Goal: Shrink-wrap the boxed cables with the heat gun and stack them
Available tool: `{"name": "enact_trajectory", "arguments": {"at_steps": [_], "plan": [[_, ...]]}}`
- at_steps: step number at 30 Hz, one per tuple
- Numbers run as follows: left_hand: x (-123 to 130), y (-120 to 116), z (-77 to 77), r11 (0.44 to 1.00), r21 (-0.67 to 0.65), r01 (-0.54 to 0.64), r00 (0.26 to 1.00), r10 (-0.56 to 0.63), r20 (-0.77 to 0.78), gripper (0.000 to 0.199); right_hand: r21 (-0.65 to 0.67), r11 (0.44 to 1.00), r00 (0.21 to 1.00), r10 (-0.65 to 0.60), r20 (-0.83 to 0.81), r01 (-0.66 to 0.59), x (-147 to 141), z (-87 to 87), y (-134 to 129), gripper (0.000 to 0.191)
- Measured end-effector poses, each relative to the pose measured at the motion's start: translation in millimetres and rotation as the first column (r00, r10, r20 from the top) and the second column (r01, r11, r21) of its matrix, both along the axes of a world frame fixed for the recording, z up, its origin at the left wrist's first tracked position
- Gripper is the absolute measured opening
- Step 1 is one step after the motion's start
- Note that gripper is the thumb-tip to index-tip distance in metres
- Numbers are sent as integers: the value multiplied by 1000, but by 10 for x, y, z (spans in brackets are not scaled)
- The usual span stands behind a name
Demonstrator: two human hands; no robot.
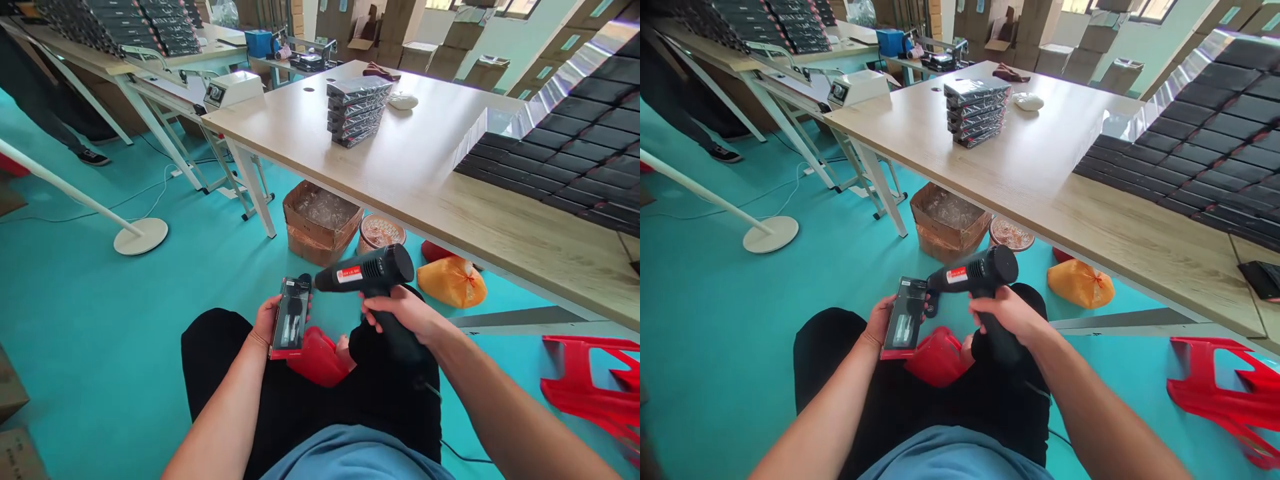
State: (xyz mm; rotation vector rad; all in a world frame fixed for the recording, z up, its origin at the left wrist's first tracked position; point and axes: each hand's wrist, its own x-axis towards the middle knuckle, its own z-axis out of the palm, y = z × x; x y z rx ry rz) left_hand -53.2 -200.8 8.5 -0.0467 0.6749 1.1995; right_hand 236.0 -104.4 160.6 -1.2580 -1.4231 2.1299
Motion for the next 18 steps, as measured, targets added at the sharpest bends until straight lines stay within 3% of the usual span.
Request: {"name": "enact_trajectory", "arguments": {"at_steps": [2,4,6,7,9,10,12,15,18], "plan": [[13,25,-1,999,-41,18,1000,-19,-16,53,-21,1000,998,11,-67,-12,-78,-17,68,26],[-1,54,19,994,-105,15,1000,-18,-26,52,-61,976,971,200,-134,-209,-59,1,85,27],[-45,72,62,990,-127,-54,998,50,-35,53,-92,910,907,385,-168,-404,92,-4,33,28],[-76,74,92,984,-120,-130,991,125,-50,53,-108,912,912,378,-158,-396,210,-37,-14,31],[-148,63,175,941,-76,-331,941,323,-104,51,-159,959,968,212,-137,-233,487,-184,-124,36],[-186,52,230,904,-48,-426,899,416,-138,50,-187,978,991,76,-106,-95,623,-295,-177,39],[-256,32,372,834,28,-551,817,546,-186,49,-246,956,984,-173,-36,159,839,-558,-271,42],[-331,40,668,785,172,-595,753,619,-222,52,-393,877,954,-299,8,278,945,-895,-395,44],[-370,110,994,754,304,-582,704,655,-275,53,-455,846,943,-330,-37,278,846,-1022,-499,42]]}}
